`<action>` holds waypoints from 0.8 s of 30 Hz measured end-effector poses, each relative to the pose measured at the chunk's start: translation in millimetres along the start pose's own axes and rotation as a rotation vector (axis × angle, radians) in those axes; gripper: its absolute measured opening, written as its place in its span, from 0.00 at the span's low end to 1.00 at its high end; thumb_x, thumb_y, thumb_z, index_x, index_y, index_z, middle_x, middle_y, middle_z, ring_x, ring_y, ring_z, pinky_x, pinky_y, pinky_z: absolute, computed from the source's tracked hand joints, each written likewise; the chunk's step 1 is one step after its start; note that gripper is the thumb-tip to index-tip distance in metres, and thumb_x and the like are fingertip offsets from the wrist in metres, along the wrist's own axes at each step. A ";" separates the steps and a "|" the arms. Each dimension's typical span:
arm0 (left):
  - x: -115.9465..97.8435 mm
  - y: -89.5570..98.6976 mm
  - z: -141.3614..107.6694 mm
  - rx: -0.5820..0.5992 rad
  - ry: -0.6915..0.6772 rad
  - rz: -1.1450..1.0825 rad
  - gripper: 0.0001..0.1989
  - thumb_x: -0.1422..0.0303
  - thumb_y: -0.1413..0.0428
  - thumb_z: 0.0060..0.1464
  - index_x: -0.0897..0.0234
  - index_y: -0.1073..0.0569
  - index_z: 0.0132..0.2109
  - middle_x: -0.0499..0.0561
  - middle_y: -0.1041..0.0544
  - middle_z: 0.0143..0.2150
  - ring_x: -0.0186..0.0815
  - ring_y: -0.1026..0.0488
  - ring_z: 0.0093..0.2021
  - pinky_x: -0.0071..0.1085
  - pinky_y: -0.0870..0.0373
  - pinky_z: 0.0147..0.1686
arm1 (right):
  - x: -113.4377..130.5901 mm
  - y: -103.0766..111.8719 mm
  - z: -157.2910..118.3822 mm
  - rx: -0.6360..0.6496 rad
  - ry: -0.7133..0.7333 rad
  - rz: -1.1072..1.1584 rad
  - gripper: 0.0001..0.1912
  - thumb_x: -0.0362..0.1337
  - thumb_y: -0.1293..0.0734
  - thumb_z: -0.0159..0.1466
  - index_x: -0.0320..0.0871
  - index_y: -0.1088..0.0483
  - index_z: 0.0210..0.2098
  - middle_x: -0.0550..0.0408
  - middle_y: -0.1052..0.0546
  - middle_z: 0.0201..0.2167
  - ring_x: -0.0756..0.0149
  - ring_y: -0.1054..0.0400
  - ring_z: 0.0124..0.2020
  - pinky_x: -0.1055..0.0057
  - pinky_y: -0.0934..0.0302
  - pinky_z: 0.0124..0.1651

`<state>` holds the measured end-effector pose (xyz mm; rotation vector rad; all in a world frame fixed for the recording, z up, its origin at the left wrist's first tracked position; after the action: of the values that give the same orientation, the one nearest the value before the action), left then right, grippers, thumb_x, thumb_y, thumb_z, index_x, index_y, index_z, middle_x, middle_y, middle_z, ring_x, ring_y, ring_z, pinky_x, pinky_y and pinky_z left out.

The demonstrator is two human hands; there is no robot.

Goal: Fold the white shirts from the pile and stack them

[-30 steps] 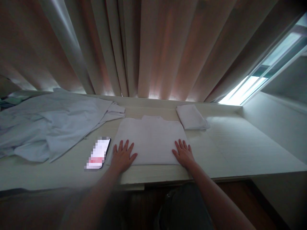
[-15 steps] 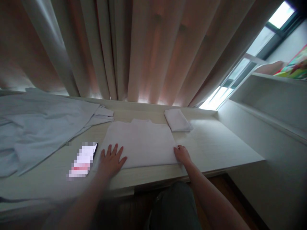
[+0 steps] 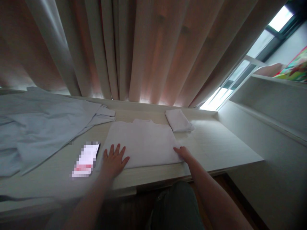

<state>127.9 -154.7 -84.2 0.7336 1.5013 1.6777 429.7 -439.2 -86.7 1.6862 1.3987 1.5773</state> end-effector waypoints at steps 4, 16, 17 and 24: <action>-0.3 1.2 -0.3 0.004 0.002 -0.011 0.31 0.49 0.62 0.53 0.56 0.45 0.61 0.53 0.51 0.64 0.50 0.64 0.64 0.53 0.69 0.57 | 1.5 -0.7 -6.3 0.033 -0.008 0.150 0.21 0.46 0.39 0.57 0.33 0.30 0.38 0.40 0.25 0.37 0.60 0.29 0.35 0.73 0.39 0.30; 3.7 3.2 -4.4 -0.021 0.003 -0.087 0.31 0.48 0.62 0.53 0.57 0.43 0.60 0.54 0.50 0.64 0.50 0.66 0.64 0.53 0.72 0.57 | 39.6 14.2 -28.1 0.097 -0.016 0.459 0.13 0.35 0.40 0.56 0.37 0.32 0.39 0.44 0.24 0.34 0.62 0.28 0.30 0.71 0.36 0.28; 4.5 3.2 -5.0 -0.030 0.001 -0.100 0.31 0.48 0.62 0.53 0.57 0.43 0.60 0.54 0.50 0.64 0.50 0.66 0.64 0.53 0.72 0.57 | 50.9 19.4 -29.2 0.091 0.004 0.473 0.13 0.34 0.40 0.56 0.36 0.32 0.40 0.44 0.24 0.34 0.62 0.29 0.31 0.71 0.36 0.28; 8.7 2.1 -8.5 -0.059 -0.012 -0.172 0.31 0.49 0.60 0.53 0.60 0.42 0.59 0.57 0.50 0.64 0.52 0.64 0.64 0.54 0.73 0.57 | 171.5 34.8 -42.8 0.082 0.211 0.476 0.16 0.33 0.40 0.54 0.35 0.30 0.40 0.47 0.24 0.31 0.64 0.30 0.30 0.75 0.38 0.28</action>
<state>115.9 -152.1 -83.9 0.5652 1.4572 1.5789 375.5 -317.5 34.7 2.0627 1.2279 2.0264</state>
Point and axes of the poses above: each hand's wrist, its own z-axis towards the middle knuckle, its own y-axis out of the back of the hand, x = y × z, the point moved 5 cm from there along z, towards the middle knuckle
